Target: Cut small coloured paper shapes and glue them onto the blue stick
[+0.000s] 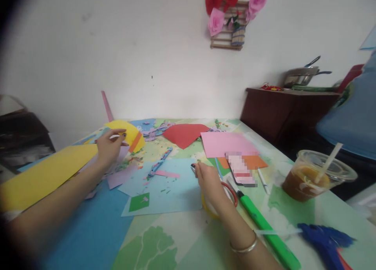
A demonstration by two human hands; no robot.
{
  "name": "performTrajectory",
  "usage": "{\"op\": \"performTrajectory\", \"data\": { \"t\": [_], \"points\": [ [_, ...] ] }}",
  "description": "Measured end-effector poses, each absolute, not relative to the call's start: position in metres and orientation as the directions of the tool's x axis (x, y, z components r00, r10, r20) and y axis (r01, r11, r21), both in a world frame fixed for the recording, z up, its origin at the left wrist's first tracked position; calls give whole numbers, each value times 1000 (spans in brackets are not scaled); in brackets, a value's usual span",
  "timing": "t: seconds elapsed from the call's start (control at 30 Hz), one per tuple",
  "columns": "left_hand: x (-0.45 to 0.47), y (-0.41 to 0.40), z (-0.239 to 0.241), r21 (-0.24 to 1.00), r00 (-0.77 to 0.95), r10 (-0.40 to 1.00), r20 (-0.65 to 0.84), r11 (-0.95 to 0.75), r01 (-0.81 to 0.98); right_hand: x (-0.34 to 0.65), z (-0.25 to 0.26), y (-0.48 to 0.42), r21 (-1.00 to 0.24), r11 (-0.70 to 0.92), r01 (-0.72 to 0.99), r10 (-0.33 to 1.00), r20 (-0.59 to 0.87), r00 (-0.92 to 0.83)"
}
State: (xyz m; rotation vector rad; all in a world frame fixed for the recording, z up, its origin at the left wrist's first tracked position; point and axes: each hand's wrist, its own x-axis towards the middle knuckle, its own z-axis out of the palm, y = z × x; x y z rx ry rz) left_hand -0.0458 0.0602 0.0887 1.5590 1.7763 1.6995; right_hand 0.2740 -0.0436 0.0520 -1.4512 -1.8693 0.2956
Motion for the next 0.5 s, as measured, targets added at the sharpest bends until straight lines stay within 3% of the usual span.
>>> {"op": "performTrajectory", "data": {
  "t": [0.1, 0.23, 0.5],
  "points": [
    [-27, 19, 95, 850, -343, 805, 484, -339, 403, 262, 47, -49, -569, 441, 694, 883, 414, -221],
    [0, -23, 80, 889, -211, 885, 414, -343, 304, 243, 36, -56, -557, 564, 609, 824, 427, -373],
    [13, -46, 34, 916, -6, 962, 275, -260, 306, 244, 40, -56, -603, 517, 608, 838, 502, -215]
  ]
}}
